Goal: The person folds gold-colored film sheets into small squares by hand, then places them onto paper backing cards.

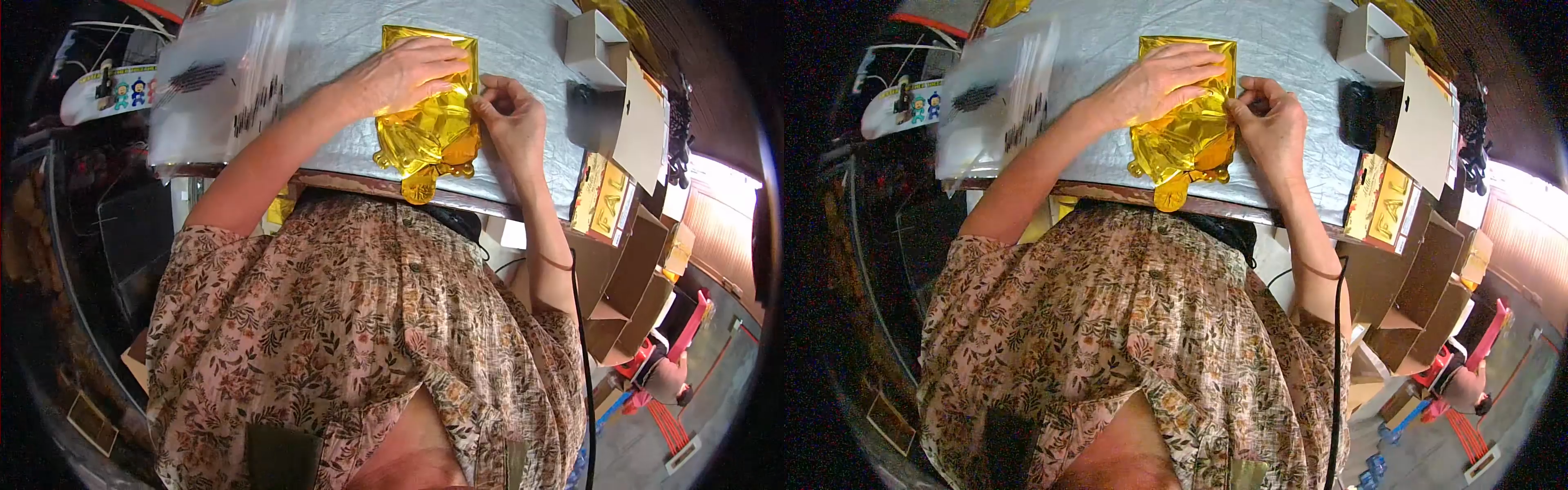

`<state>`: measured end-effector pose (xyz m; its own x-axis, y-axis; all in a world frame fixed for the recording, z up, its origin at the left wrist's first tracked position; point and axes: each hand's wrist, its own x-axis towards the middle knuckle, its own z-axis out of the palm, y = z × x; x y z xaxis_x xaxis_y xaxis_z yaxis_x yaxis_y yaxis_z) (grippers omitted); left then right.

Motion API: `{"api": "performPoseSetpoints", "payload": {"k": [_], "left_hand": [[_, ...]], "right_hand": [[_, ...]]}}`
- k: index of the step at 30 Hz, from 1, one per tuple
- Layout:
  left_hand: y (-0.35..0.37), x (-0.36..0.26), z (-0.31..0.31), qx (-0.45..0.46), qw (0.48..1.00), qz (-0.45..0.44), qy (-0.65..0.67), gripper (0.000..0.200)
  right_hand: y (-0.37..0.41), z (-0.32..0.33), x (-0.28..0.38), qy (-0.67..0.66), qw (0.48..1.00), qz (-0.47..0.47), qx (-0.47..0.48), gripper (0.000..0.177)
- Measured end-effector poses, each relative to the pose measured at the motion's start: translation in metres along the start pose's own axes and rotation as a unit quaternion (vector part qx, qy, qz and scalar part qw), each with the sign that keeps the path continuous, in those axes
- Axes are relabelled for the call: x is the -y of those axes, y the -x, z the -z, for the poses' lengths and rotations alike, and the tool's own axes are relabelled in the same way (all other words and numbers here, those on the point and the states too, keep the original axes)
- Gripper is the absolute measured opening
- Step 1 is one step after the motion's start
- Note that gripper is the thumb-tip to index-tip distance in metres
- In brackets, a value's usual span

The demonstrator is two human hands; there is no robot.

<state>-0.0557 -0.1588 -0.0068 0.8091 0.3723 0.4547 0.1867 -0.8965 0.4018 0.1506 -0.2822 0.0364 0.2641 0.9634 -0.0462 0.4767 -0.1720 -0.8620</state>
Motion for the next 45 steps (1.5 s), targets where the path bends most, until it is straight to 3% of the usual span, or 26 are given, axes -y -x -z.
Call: {"api": "performPoseSetpoints", "payload": {"k": [4,6,9,12,14,18,20,24,26,33,38,41,45], "left_hand": [[-0.002,0.000,0.003,0.011,1.000,0.008,0.006,0.046],[-0.002,-0.001,0.004,0.016,1.000,0.012,0.014,0.046],[-0.002,-0.001,0.004,0.020,0.999,0.018,0.019,0.047],[-0.003,0.002,0.006,0.001,0.999,0.008,0.032,0.044],[-0.005,0.006,0.012,0.029,0.988,0.091,0.124,0.036],[0.002,0.034,0.040,0.040,0.954,0.161,0.252,0.035],[0.011,0.040,0.049,0.013,0.978,0.101,0.182,0.024],[0.022,0.037,0.056,0.040,0.980,0.093,0.172,0.022],[0.022,0.031,0.060,0.026,0.990,0.049,0.132,0.020],[0.013,0.023,0.060,0.053,0.992,0.065,0.091,0.018],[-0.014,-0.006,0.025,-0.007,0.996,-0.018,0.090,0.032],[-0.003,-0.001,0.009,0.018,0.997,-0.016,0.077,0.043],[-0.001,0.001,0.008,0.027,0.998,-0.031,0.057,0.046]], "right_hand": [[0.000,0.005,-0.002,0.079,0.992,0.095,-0.032,0.037],[-0.002,0.010,-0.004,0.180,0.961,0.209,-0.017,0.038],[-0.004,0.017,0.003,0.228,0.954,0.189,0.038,0.034],[-0.004,0.017,0.001,0.255,0.939,0.229,0.016,0.033],[-0.004,0.020,0.002,0.241,0.943,0.229,0.026,0.033],[-0.004,0.019,0.002,0.214,0.948,0.233,0.026,0.034],[-0.004,0.019,0.005,0.220,0.947,0.231,0.029,0.034],[-0.003,0.020,0.008,0.214,0.950,0.224,0.034,0.035],[-0.004,0.020,0.004,0.214,0.950,0.224,0.039,0.036],[-0.008,0.024,0.003,0.254,0.936,0.240,0.040,0.035],[-0.008,0.023,-0.001,0.246,0.935,0.253,0.029,0.033],[-0.010,0.023,-0.006,0.256,0.931,0.261,0.017,0.033],[-0.016,0.037,-0.015,0.162,0.956,0.233,0.075,0.032]]}}
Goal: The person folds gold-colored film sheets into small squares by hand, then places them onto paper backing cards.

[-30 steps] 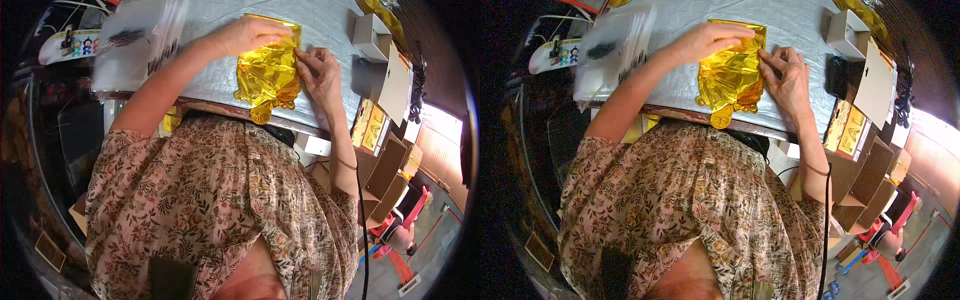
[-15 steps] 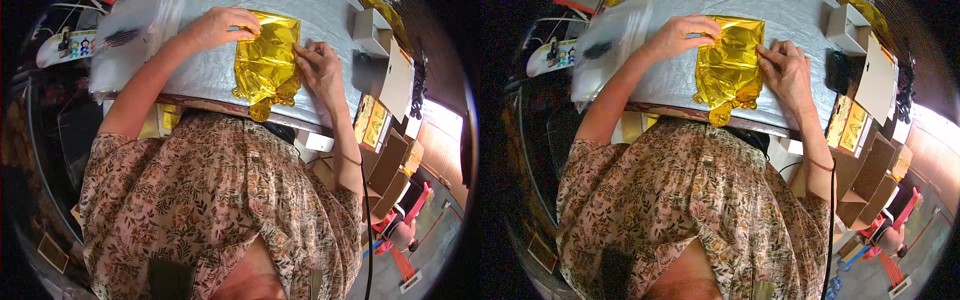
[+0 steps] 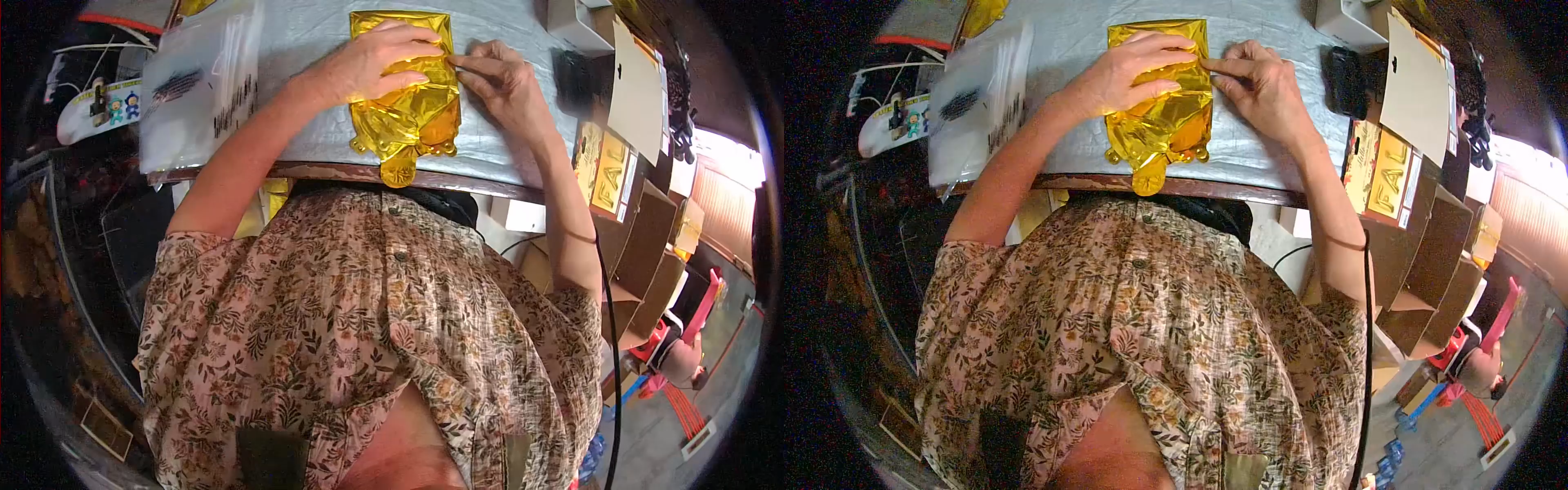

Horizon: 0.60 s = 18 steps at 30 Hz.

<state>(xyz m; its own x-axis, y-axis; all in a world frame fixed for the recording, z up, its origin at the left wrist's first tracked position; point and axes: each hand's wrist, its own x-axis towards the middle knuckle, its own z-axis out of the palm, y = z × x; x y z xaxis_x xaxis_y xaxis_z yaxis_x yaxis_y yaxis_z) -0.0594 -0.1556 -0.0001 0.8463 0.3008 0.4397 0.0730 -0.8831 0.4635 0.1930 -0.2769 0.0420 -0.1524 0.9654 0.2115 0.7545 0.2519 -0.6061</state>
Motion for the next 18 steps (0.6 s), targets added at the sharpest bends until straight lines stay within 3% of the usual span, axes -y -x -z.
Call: {"api": "performPoseSetpoints", "payload": {"k": [3,5,18], "left_hand": [[-0.001,-0.004,0.004,0.019,1.000,0.019,-0.004,0.046],[-0.001,-0.004,0.005,0.017,1.000,0.020,-0.002,0.046],[-0.004,-0.008,0.007,0.010,1.000,0.014,-0.009,0.048]], "right_hand": [[0.000,0.008,-0.002,-0.084,0.996,0.009,0.015,0.035],[0.002,0.011,0.002,0.011,0.993,0.113,0.016,0.037],[0.005,0.006,-0.020,0.008,0.984,0.172,0.049,0.035]]}}
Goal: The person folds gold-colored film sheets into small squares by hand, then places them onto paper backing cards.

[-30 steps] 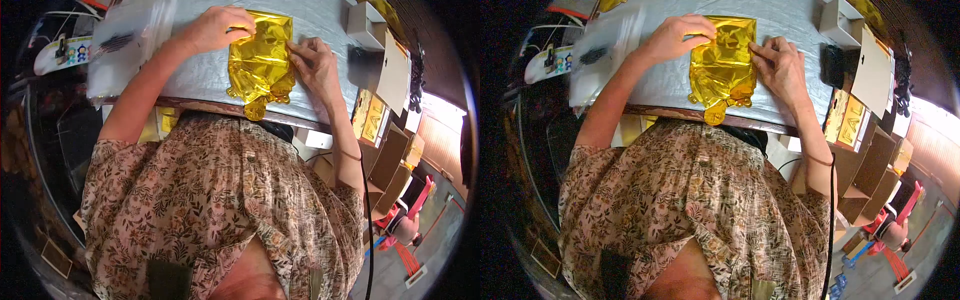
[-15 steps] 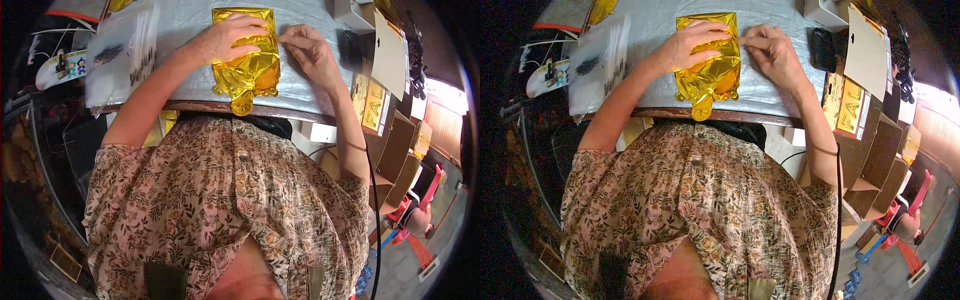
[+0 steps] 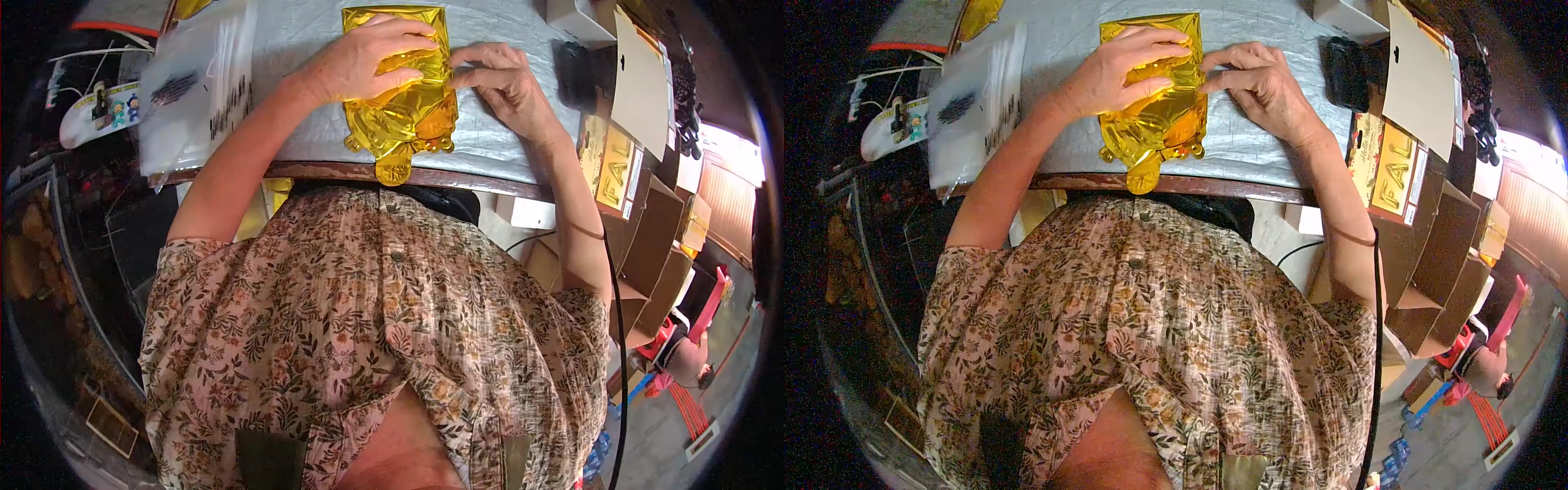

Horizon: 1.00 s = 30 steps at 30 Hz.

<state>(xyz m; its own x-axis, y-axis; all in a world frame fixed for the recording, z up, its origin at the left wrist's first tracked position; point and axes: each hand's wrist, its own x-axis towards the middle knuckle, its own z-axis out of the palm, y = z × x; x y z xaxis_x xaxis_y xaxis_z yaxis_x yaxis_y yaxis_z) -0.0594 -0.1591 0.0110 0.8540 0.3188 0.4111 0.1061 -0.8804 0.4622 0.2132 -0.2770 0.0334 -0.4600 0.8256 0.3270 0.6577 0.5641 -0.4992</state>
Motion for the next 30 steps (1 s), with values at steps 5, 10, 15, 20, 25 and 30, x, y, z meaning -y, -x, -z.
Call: {"api": "performPoseSetpoints", "payload": {"k": [5,10,15,20,25,30], "left_hand": [[-0.001,-0.009,0.006,0.015,1.000,0.013,-0.005,0.049],[-0.002,-0.011,0.008,0.024,0.999,0.019,-0.014,0.050],[-0.004,-0.023,0.014,0.012,0.999,0.040,0.017,0.045],[0.002,-0.074,0.018,0.021,0.999,0.020,0.037,0.043],[0.012,-0.122,0.004,0.015,0.994,0.110,0.008,0.045],[0.016,-0.134,-0.017,0.015,0.990,0.138,-0.039,0.040]], "right_hand": [[-0.006,0.004,0.001,0.013,1.000,0.012,0.007,0.030],[-0.010,0.008,0.005,0.048,0.998,0.009,0.032,0.027],[-0.009,0.009,0.009,0.079,0.996,0.007,0.041,0.027],[-0.006,0.008,0.011,0.100,0.994,0.013,0.034,0.032],[-0.006,0.008,0.012,0.092,0.995,0.009,0.033,0.029],[-0.009,0.011,0.017,0.082,0.996,-0.010,0.044,0.028]]}}
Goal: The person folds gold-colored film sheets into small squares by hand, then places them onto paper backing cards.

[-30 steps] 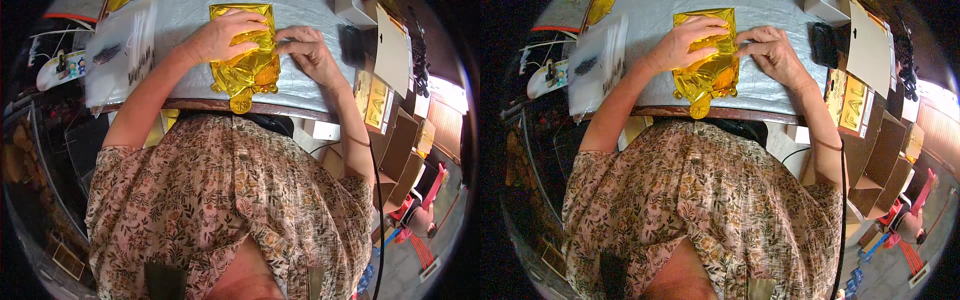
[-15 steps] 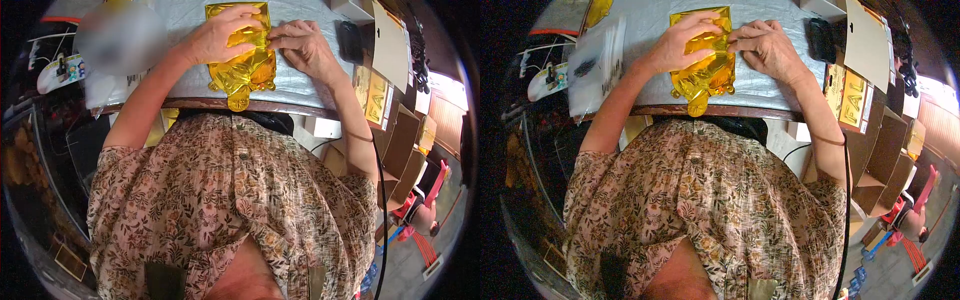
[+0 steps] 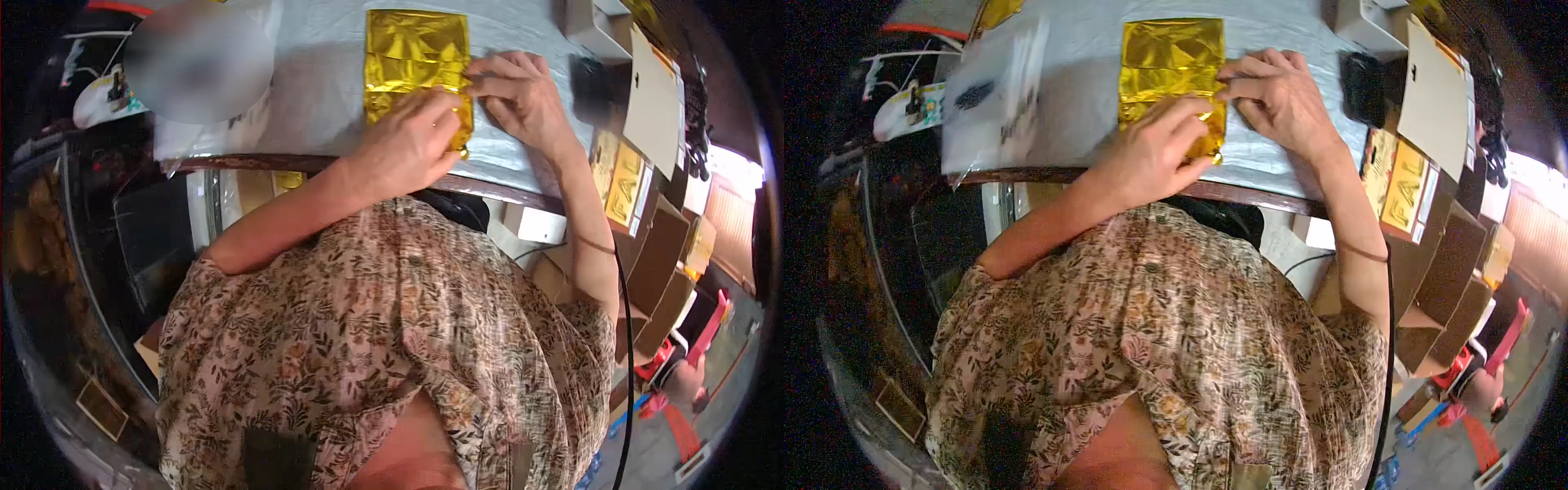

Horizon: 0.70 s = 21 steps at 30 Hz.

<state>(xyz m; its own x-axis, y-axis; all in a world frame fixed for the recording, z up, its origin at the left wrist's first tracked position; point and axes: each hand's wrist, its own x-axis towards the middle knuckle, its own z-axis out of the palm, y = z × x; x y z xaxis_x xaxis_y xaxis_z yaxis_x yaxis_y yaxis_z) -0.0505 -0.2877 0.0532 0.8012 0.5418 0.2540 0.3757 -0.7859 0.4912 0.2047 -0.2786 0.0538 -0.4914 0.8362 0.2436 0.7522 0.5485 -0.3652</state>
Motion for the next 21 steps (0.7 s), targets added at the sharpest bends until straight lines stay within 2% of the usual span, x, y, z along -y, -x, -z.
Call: {"api": "performPoseSetpoints", "payload": {"k": [5,8,10,11,13,14,15,17,18,21], "left_hand": [[0.002,-0.002,0.002,-0.002,0.999,-0.012,-0.034,0.033],[0.004,0.002,-0.002,-0.006,0.993,-0.054,-0.102,0.025],[0.004,0.001,-0.001,0.015,0.995,0.076,0.058,0.015],[0.003,0.002,0.001,0.017,0.995,0.070,0.064,0.015],[0.001,0.010,0.006,-0.062,0.987,0.054,0.137,0.012],[0.001,0.018,0.004,-0.067,0.986,0.054,0.145,0.015],[0.000,0.017,0.008,-0.067,0.985,0.053,0.147,0.015],[-0.004,0.016,0.020,-0.059,0.978,0.114,0.162,0.016],[-0.006,0.014,0.030,-0.022,0.967,0.172,0.187,0.018],[-0.008,0.022,0.030,-0.009,0.960,0.176,0.220,0.022]], "right_hand": [[-0.003,0.001,0.001,0.001,1.000,0.009,0.002,0.027],[-0.002,0.002,0.003,0.009,1.000,-0.004,0.006,0.028],[-0.001,0.003,0.004,0.003,1.000,-0.009,0.010,0.030],[0.001,0.003,0.004,0.007,1.000,-0.017,0.012,0.030],[0.002,0.002,0.006,-0.006,1.000,-0.014,-0.001,0.031],[0.003,0.003,0.007,-0.003,0.999,-0.032,0.016,0.030],[0.003,0.004,0.009,-0.002,0.999,-0.033,0.017,0.030],[0.003,0.005,0.013,0.006,0.998,-0.051,0.025,0.022],[0.002,0.004,0.014,0.006,0.998,-0.051,0.024,0.022],[0.002,0.002,0.015,0.004,0.999,-0.047,0.004,0.016]]}}
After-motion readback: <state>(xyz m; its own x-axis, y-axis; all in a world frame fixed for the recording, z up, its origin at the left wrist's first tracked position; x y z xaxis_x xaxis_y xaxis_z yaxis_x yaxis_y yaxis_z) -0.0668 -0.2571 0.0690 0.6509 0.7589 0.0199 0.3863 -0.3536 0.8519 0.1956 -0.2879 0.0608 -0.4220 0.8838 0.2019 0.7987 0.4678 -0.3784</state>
